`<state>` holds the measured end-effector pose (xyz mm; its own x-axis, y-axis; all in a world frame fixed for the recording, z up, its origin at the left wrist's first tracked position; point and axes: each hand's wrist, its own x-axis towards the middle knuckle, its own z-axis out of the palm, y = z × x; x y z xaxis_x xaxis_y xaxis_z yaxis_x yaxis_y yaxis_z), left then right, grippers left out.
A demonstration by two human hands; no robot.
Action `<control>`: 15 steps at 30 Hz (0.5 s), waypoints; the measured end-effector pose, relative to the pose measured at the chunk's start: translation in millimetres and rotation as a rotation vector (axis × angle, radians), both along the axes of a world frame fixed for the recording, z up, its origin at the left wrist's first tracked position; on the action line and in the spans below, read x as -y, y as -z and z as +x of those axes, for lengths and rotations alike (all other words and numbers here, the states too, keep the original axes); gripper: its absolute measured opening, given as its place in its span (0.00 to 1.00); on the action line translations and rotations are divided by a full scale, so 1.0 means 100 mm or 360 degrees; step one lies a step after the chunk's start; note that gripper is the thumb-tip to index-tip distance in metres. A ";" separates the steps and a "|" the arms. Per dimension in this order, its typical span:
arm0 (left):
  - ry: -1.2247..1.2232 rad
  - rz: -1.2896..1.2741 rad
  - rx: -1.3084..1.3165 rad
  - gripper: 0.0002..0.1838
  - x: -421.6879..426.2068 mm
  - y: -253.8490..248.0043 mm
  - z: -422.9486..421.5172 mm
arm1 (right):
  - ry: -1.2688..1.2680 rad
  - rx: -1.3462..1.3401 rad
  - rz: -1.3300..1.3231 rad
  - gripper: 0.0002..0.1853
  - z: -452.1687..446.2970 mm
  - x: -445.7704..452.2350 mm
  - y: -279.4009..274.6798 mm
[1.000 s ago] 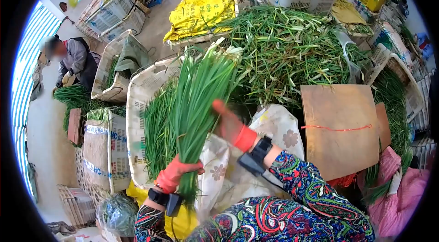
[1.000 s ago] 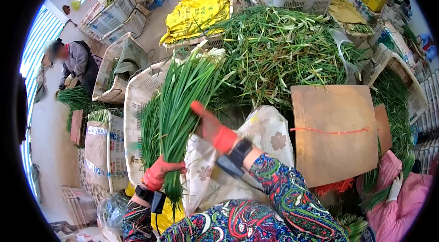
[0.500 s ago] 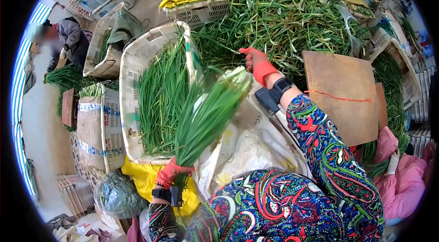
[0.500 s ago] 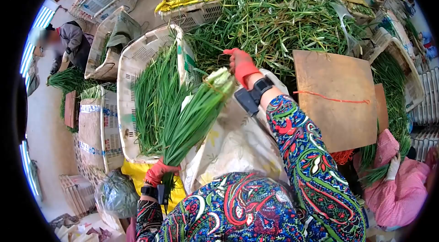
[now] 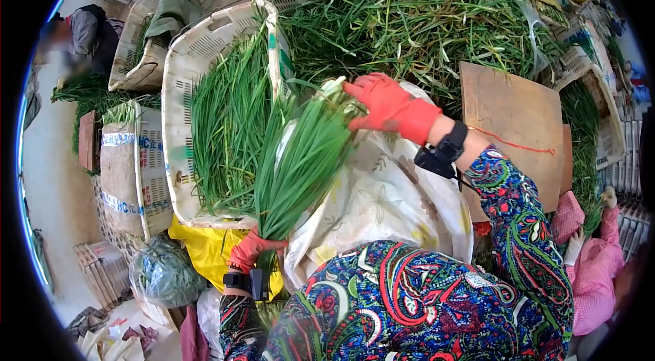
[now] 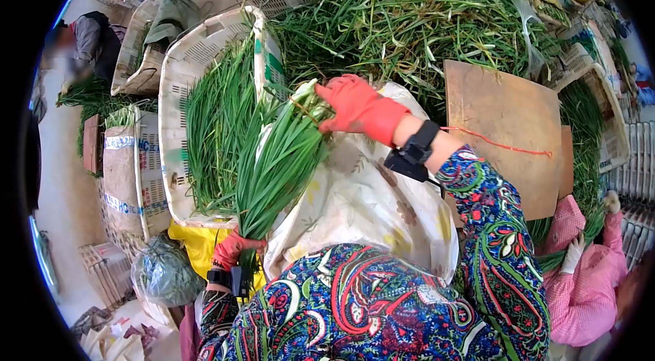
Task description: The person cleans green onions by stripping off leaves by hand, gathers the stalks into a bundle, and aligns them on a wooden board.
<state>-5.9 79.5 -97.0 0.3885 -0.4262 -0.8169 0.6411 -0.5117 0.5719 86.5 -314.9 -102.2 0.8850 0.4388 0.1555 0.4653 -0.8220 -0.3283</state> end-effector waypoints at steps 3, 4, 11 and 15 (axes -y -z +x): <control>0.0044 0.0091 0.0104 0.12 0.08 -0.11 0.00 | -0.0259 0.0197 0.0122 0.15 0.08 -0.18 -0.01; 0.0037 0.0091 0.0087 0.12 0.04 -0.09 0.00 | -0.0288 0.0165 0.0036 0.13 0.13 -0.18 0.06; -0.0213 -0.0156 -0.0211 0.11 -0.12 0.14 -0.10 | -0.0364 0.0479 -0.0410 0.07 0.78 0.21 -0.28; -0.0315 -0.0216 -0.0304 0.10 -0.11 0.10 -0.15 | 0.0700 0.0203 -0.0620 0.13 1.28 1.16 -0.75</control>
<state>-21.2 90.9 -106.9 0.3201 -0.4679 -0.8238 0.8233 -0.2929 0.4862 214.4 -430.9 -27.5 0.9814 0.0815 0.1737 0.0700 -0.9950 0.0716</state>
